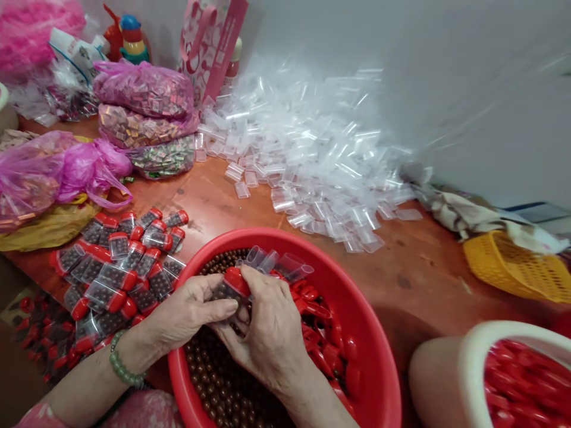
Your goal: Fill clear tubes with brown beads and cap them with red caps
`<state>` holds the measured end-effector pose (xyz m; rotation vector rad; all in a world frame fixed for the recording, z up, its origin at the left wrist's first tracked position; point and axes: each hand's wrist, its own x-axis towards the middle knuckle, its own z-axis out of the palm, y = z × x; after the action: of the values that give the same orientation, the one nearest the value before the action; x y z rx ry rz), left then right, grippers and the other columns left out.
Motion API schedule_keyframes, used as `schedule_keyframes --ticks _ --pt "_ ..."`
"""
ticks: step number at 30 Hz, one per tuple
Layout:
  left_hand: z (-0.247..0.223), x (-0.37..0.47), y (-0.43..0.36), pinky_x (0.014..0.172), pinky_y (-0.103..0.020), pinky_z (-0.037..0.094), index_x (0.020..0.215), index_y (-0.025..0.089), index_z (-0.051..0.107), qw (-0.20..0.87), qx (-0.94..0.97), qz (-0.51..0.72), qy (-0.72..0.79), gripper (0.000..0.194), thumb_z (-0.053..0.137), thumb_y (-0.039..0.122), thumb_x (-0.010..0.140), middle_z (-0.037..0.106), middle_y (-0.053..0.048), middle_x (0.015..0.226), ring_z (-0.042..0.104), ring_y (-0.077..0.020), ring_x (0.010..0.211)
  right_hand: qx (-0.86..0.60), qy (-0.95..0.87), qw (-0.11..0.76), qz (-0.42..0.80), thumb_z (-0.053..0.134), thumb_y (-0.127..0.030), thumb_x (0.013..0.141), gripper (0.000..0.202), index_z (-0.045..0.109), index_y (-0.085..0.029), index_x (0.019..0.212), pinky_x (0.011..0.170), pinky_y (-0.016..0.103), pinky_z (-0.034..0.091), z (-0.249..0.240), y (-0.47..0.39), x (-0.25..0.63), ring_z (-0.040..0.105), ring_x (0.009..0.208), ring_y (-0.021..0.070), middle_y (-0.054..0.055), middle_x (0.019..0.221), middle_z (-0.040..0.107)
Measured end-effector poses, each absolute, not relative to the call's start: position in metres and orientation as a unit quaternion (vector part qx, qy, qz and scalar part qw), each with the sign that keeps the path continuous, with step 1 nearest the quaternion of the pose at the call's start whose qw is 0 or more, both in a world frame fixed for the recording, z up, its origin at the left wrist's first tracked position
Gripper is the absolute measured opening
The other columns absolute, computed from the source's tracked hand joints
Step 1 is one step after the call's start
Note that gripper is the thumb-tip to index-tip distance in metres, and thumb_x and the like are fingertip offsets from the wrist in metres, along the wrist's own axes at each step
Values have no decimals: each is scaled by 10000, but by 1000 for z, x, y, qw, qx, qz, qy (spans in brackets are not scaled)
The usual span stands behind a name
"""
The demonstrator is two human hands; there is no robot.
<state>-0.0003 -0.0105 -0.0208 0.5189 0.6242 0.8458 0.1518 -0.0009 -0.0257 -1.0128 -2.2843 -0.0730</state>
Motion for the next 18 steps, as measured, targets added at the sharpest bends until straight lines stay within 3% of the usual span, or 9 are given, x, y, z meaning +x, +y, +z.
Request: schedule_keyframes --ticks 4,13,16,18 --pt "-24 1 -10 741 -259 457 814 118 643 822 265 412 290 424 814 463 636 625 -20 734 573 -123 716 -369 -866 333 -48 600 -294 794 614 386 -102 1336 687 425 550 -27 1 149 628 821 266 134 947 618" --pt "-25 -1 -8 690 -218 465 759 115 638 836 260 400 271 412 828 455 625 617 -12 701 568 -98 671 -351 -865 354 -58 642 -287 770 621 419 -97 1318 723 426 533 -27 2 149 610 799 250 108 908 619" --pt "-25 -1 -6 637 -215 469 707 109 652 846 250 382 273 481 760 575 657 633 -27 645 582 -105 623 -343 -871 351 -37 667 -297 765 632 419 -95 1311 721 430 536 -25 2 151 623 808 260 133 934 635" --pt "-26 1 -2 607 -235 478 649 102 659 858 231 363 280 591 614 686 730 621 -42 561 591 -122 567 -336 -878 340 -19 677 -293 768 654 397 -108 1330 716 433 540 -25 2 152 634 842 274 155 975 642"
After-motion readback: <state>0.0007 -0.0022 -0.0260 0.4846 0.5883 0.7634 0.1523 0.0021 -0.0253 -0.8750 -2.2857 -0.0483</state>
